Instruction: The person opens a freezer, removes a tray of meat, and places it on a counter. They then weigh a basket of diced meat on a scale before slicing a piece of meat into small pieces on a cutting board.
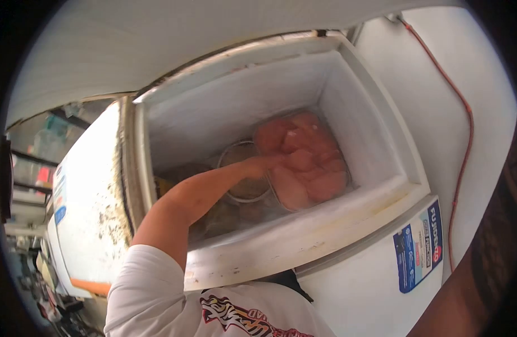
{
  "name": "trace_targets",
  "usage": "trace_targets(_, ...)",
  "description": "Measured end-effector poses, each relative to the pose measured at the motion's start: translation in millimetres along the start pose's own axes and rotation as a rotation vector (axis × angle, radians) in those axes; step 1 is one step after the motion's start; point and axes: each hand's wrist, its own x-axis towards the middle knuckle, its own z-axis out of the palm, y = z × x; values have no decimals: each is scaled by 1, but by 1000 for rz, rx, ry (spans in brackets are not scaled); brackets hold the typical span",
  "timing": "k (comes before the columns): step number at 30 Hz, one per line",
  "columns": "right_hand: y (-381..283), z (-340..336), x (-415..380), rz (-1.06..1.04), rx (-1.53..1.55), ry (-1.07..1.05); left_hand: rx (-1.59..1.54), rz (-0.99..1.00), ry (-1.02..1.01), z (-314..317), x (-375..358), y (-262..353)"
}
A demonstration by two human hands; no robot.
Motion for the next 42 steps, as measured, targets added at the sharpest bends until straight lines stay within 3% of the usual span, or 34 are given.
trace_targets(4, -64, -113, -73, -96, -75, 161, 81, 192, 23, -11, -194, 118)
trace_targets(7, -142, -194, -150, -154, -142, 279, 165, 243, 70, 12, -406, 175)
trace_targets(10, -216, -266, -258, -211, -205, 397, 231, 83, 91, 89, -642, 218)
trace_targets(14, -275, -328, -394, -280, -267, 596, -258, 0, -75, 200, -868, 225)
trace_targets(19, -397, -345, -560, -447, -112, 748, -646, -153, 203, 311, -1050, 171)
trace_targets(21, -412, -319, -617, -282, 7, 552, -752, -122, 291, 340, -1095, 152)
trace_targets(29, -531, -293, -782, -255, -171, 329, -735, -64, 328, 379, -1278, 125)
trace_targets(33, -611, -306, -830, -145, -323, 106, -699, -30, 379, 385, -1422, 87)
trace_targets(36, -730, -357, -865, 45, -409, -160, -645, -83, 501, 388, -1573, 50)
trace_targets(39, -925, -397, -911, -25, -9, 232, -729, -86, 738, 403, -1743, -13)
trace_targets(42, -1182, -432, -963, -213, 362, 375, -899, 17, 1009, 420, -1911, -88)
